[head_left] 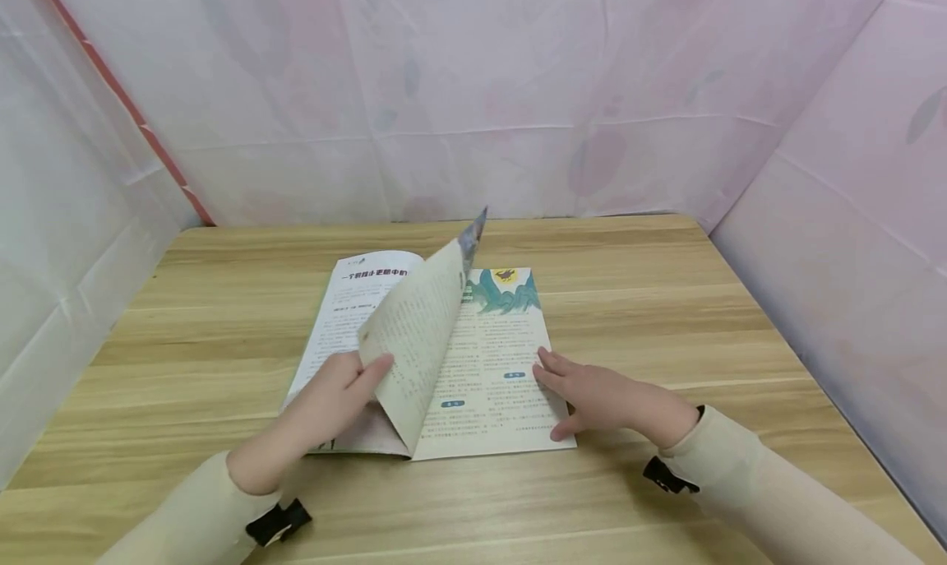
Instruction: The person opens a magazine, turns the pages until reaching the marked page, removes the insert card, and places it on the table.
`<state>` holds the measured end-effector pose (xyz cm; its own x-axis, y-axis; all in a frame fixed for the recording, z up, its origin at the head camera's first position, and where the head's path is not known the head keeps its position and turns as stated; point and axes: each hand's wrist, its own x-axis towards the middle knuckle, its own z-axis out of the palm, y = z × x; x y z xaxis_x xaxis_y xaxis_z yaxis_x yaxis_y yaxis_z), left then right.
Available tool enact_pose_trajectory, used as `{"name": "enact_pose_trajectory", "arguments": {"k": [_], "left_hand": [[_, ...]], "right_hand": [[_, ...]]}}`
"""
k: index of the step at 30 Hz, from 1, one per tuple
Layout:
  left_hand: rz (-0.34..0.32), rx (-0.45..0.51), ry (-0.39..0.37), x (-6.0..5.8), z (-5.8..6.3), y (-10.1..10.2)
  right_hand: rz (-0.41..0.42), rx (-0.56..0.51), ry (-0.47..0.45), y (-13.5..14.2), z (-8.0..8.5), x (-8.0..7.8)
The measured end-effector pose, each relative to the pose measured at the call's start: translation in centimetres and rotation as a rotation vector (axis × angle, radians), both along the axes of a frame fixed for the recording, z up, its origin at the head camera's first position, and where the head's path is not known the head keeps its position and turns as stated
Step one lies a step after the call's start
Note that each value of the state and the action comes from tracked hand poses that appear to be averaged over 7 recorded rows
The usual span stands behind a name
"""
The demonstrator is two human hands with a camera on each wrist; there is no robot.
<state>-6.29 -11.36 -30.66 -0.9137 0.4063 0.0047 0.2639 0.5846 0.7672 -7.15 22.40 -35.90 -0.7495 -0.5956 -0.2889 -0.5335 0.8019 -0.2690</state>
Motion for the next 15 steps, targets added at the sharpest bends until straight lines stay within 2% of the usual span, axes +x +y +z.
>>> {"name": "enact_pose_trajectory", "arguments": {"k": [5,9,15], "left_hand": [[0.046,0.094,0.021,0.5,1.2,-1.9],[0.057,0.116,0.062,1.1,2.0,-3.4],[0.067,0.043,0.125,2.2,2.4,-5.9]], "right_hand": [[0.001,0.006,0.000,0.0,0.1,0.0],[-0.004,0.010,-0.001,0.0,0.1,0.1],[-0.004,0.012,0.005,-0.1,0.1,0.1]]}}
